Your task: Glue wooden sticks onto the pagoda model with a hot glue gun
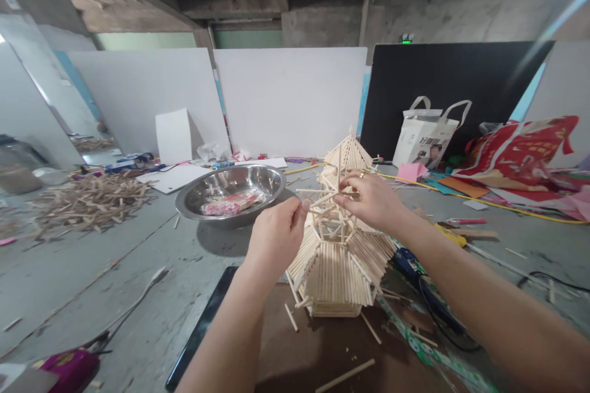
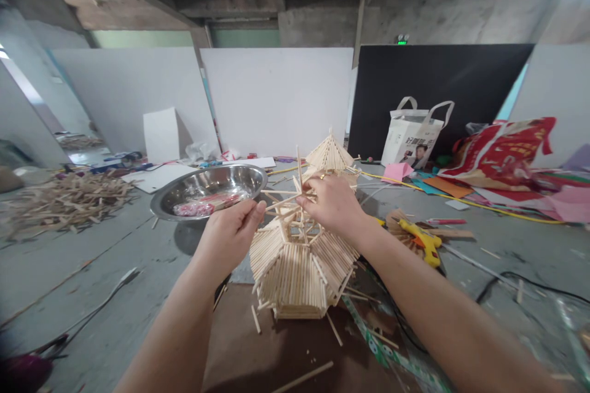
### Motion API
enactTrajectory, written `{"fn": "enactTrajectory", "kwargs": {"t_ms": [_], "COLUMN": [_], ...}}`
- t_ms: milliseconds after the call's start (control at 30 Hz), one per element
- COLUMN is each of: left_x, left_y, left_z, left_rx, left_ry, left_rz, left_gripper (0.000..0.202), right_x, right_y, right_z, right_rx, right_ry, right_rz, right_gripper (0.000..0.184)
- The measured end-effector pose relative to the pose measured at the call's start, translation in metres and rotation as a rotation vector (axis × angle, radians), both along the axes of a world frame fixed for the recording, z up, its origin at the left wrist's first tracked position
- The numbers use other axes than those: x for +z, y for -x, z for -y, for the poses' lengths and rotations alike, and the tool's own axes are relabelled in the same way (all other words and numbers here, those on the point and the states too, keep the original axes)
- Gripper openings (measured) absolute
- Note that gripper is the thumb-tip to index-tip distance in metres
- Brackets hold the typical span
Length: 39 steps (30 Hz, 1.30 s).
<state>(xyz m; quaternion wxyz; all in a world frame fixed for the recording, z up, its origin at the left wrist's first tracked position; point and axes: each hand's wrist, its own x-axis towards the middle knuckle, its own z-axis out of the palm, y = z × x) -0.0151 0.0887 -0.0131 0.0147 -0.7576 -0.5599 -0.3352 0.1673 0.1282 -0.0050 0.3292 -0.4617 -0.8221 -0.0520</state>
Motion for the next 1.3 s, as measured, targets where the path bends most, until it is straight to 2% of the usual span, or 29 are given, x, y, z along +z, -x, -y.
{"fn": "enactTrajectory", "kwargs": {"t_ms": [500,767,1167,1300], "left_x": [0.004,0.003,0.006,0.005], "left_y": [0.002,0.004,-0.001,0.000], "left_z": [0.005,0.004,0.010,0.010], "left_rx": [0.020,0.036,0.117,0.103], "left_ry": [-0.018,0.020,0.070,0.067], "left_rz": [-0.062,-0.161,-0.315,-0.313], "left_gripper": [0.035,0.023,0.033,0.033], "right_x": [-0.002,-0.001,0.001,0.005], "right_y": [-0.001,0.000,0.000,-0.010], "right_z": [-0.001,0.000,0.001,0.008], "right_rx": [-0.001,0.001,0.013,-0.005], "right_ry": [-0.012,-0.016,-0.004,0.006], "right_rz": [0.004,0.021,0.007,-0.050], "right_gripper": [0.018,0.018,0.020,0.029]}}
